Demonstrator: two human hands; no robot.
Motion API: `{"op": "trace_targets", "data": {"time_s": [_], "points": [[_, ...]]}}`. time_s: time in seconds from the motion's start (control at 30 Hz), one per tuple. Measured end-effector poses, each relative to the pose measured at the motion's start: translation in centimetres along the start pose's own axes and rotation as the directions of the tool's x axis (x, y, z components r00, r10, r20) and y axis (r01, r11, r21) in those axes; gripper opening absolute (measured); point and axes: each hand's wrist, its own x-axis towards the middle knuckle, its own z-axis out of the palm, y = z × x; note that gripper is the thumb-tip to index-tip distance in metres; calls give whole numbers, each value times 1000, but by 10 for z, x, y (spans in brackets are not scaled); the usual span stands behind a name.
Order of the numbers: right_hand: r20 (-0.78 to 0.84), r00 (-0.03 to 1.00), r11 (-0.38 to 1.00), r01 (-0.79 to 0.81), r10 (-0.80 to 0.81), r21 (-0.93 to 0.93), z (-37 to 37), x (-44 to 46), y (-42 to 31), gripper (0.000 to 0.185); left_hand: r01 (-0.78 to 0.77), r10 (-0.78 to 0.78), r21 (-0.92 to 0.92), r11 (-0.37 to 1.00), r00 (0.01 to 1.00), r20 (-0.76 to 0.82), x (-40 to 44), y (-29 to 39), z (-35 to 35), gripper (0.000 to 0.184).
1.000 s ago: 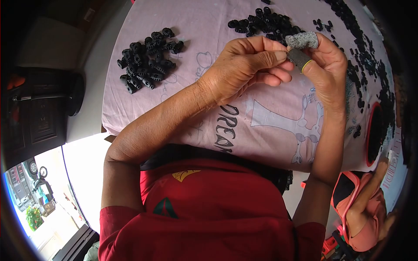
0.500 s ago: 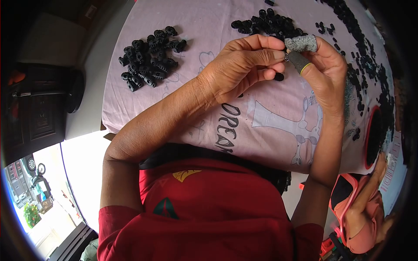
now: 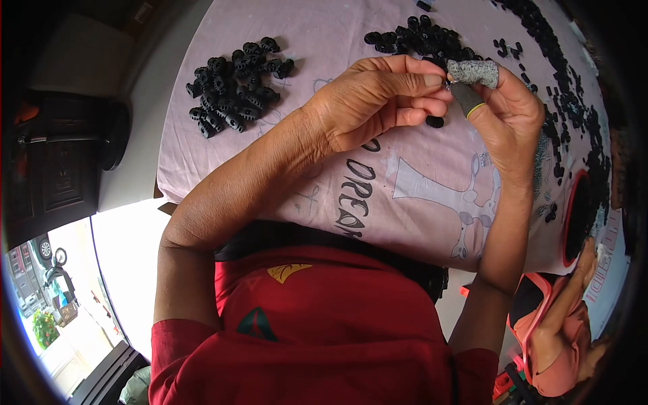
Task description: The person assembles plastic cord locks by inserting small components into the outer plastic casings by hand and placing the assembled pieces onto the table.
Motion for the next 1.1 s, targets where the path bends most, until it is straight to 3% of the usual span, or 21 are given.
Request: {"op": "trace_targets", "data": {"time_s": [0.13,0.23,0.43,0.73,0.83,0.93,1.1], "points": [[21,999,987,-25,28,-159,3,0,-3,29,-159,157,228,960,987,31,2,-1,-5,17],[-30,999,995,-23,20,-101,10,1,-5,29,-205,211,348,915,977,20,1,-1,-4,19],[-54,996,995,-69,65,-75,9,1,-9,28,-166,168,196,966,986,9,2,-1,-2,24],[-33,999,995,-4,1,-102,9,1,-3,26,-134,152,321,938,988,-32,0,2,-2,23],[-34,995,991,-93,90,-97,6,2,-6,25,-166,191,352,921,981,-36,0,-2,-3,22],[-56,994,990,-103,98,-94,8,2,-5,25,-124,151,334,934,987,-56,-1,0,-1,23],[-28,1000,965,7,-14,-262,8,-1,-2,26,9,7,211,977,997,-76,0,2,-5,22]]}}
